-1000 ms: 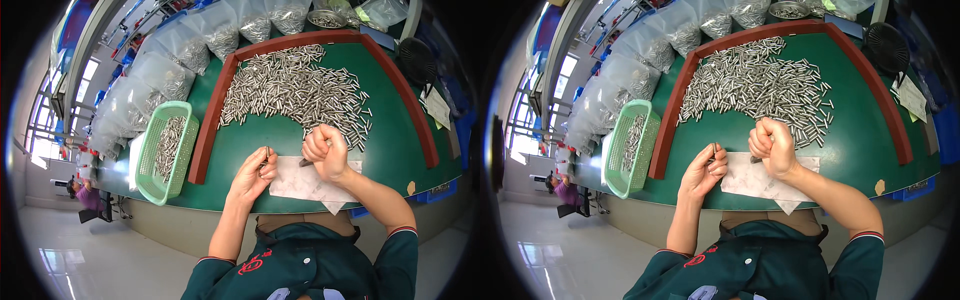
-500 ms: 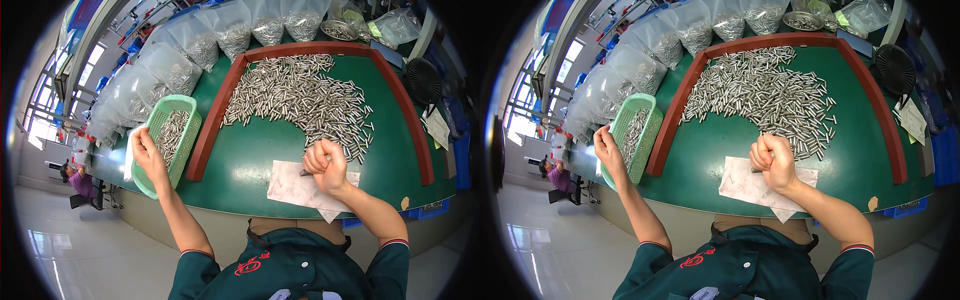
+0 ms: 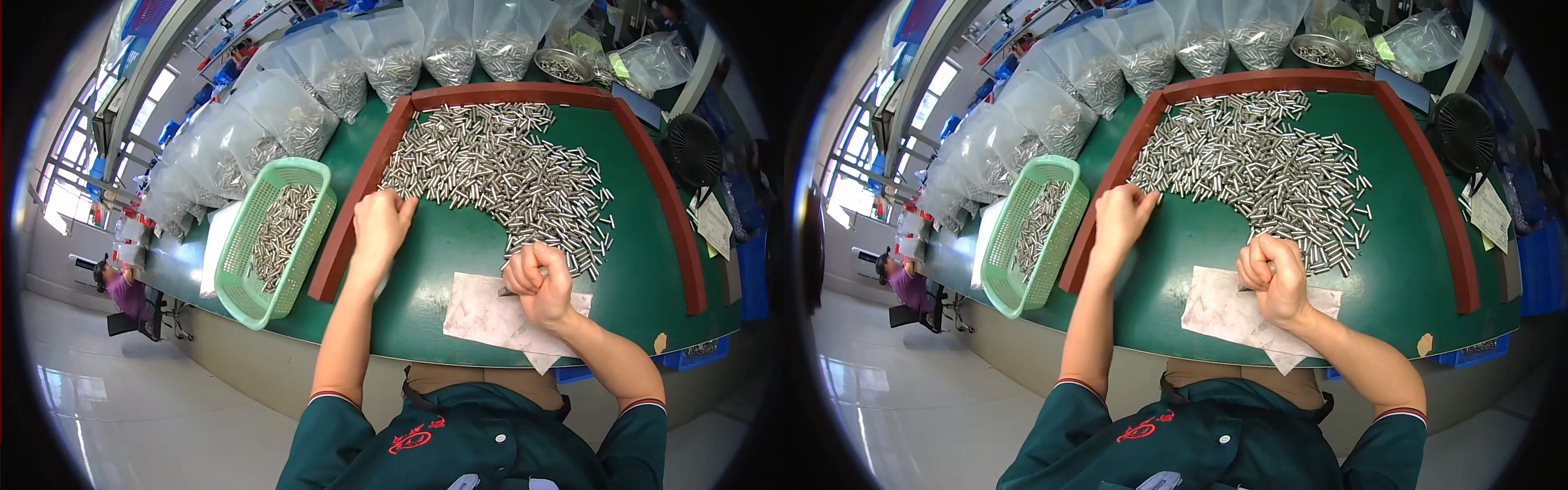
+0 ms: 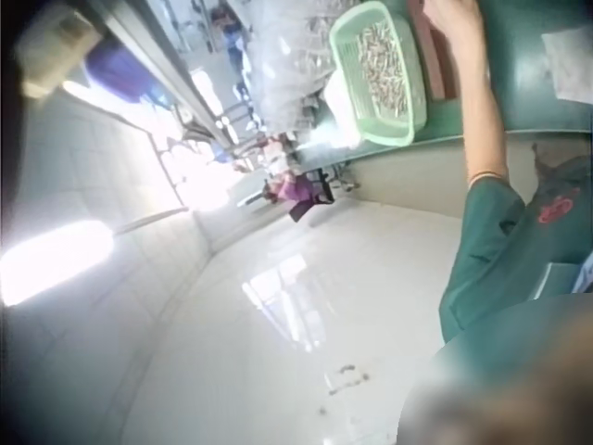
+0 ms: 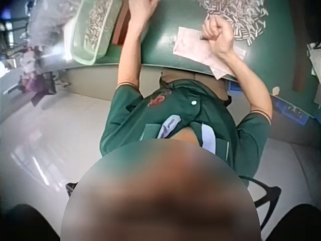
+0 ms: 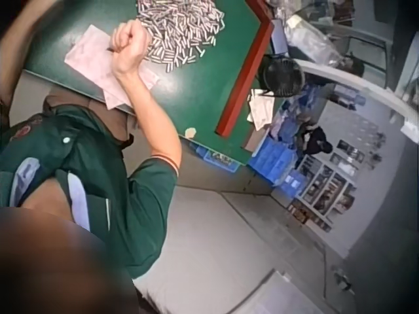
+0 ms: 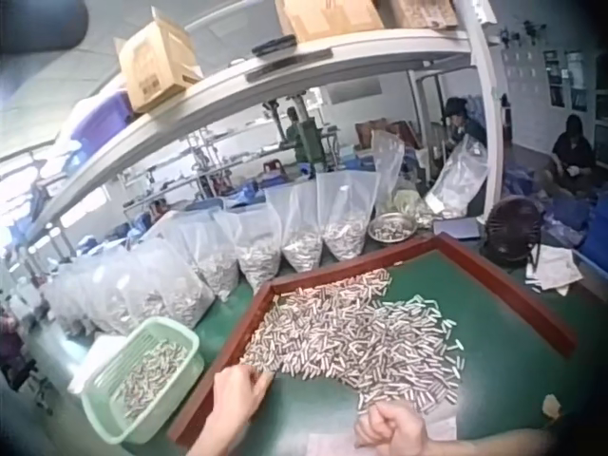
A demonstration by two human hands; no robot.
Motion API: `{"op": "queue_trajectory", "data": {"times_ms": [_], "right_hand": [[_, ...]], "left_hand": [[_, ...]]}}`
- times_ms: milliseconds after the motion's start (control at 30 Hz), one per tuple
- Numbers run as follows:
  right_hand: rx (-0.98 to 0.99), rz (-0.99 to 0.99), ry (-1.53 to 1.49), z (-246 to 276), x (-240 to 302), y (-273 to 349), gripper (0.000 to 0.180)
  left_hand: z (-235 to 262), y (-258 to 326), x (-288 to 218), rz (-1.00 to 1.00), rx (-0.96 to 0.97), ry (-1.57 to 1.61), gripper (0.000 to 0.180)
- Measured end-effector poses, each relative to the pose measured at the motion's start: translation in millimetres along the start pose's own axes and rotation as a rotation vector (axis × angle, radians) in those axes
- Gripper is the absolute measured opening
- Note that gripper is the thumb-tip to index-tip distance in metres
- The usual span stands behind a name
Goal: Inspecting and sorting small metal pins on a green workbench into a basket.
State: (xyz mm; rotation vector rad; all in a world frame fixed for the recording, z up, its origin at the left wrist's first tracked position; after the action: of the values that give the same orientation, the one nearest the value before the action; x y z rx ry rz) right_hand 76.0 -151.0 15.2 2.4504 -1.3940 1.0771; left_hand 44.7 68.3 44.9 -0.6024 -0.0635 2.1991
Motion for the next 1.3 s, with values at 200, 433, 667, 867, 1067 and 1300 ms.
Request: {"op": "queue_trajectory", "data": {"times_ms": [200, 433, 667, 867, 1067, 1300], "right_hand": [[-0.036, -0.003, -0.026, 6.4, -0.4, 1.9, 0.042], [-0.002, 0.029, 0.038, -14.0, -0.5, 6.1, 0.043], [-0.022, 0.075, 0.068, -12.8, 7.0, 9.4, 0.043], [0.050, 0.067, 0.049, -13.4, 2.1, 3.5, 0.043], [0.047, 0.128, 0.076, -3.8, 12.2, 4.1, 0.041], [0.060, 0.119, 0.092, -7.2, 14.3, 6.8, 0.040]], "left_hand": [[-26.3, 3.1, 1.9, -0.019, -0.041, -0.006, 0.023], [-22.7, 19.2, 2.8, -0.159, -0.085, 0.033, 0.012], [-26.1, 27.7, -19.8, -0.391, -0.175, -0.072, 0.005], [-24.3, 19.3, -5.9, -0.370, -0.160, -0.093, 0.001], [-23.4, 11.4, -20.2, -0.251, 0.102, 0.363, 0.010], [-20.5, 28.2, -36.5, -0.395, 0.194, 0.882, 0.009]]}}
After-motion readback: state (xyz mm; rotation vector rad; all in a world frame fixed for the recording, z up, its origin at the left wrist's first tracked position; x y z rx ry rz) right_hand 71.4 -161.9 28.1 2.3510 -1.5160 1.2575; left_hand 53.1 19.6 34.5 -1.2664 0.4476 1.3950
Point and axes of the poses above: each hand's wrist, its own y-axis away from the middle knuckle, its own z-axis out of the back of the hand, x = y × z, the point moved 6 cm from there along -y, towards the middle knuckle, and after that the axes turned 13 degrees about z, right-handed, at the moved point
